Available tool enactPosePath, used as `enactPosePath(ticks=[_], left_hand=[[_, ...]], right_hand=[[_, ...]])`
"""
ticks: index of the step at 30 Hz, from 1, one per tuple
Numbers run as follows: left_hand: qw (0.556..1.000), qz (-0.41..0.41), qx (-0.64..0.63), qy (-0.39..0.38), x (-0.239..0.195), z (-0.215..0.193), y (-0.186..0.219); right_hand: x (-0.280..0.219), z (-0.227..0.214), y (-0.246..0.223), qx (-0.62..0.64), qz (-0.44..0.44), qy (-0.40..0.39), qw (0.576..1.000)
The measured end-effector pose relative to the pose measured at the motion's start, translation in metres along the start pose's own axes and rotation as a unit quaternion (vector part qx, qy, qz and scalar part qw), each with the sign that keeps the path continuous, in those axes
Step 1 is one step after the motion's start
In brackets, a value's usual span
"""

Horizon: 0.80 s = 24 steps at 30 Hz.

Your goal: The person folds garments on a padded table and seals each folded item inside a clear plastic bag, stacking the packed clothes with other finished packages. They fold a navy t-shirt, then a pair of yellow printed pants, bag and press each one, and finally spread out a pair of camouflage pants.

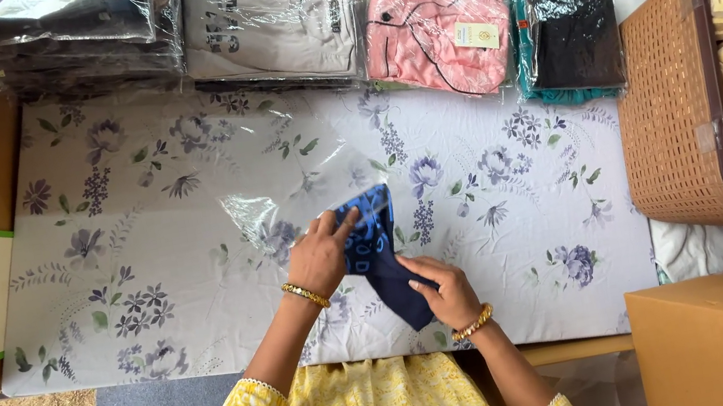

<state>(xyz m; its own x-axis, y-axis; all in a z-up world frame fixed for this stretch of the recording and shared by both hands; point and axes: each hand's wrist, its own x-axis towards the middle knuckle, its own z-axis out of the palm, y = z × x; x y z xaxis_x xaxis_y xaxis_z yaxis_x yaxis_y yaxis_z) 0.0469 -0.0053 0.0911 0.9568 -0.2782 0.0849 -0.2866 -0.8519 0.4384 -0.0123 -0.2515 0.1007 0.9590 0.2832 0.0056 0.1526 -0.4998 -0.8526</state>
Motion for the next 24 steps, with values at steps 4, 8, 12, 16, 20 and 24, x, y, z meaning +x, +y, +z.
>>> enactPosePath(ticks=[4,8,12,16,20,24], left_hand=[[0.997,0.034,-0.061,-0.042,-0.006,-0.010,0.013],[0.995,0.050,-0.074,-0.051,-0.007,-0.025,0.026],[0.990,0.061,-0.102,-0.071,-0.012,-0.030,0.036],[0.994,0.019,-0.089,-0.068,-0.009,-0.036,0.041],[0.985,0.046,-0.119,-0.119,-0.019,-0.008,0.054],[0.982,0.093,-0.114,-0.121,-0.024,-0.003,0.070]], right_hand=[[0.006,0.005,-0.021,-0.037,-0.028,0.018,0.999],[0.009,0.007,-0.027,-0.069,-0.056,0.028,0.996],[0.003,0.012,-0.027,-0.107,-0.083,0.049,0.990],[0.005,0.010,-0.034,-0.145,-0.126,0.082,0.978],[0.000,0.035,0.044,-0.172,-0.101,0.096,0.975],[0.012,0.041,0.031,-0.202,-0.021,0.079,0.976]])
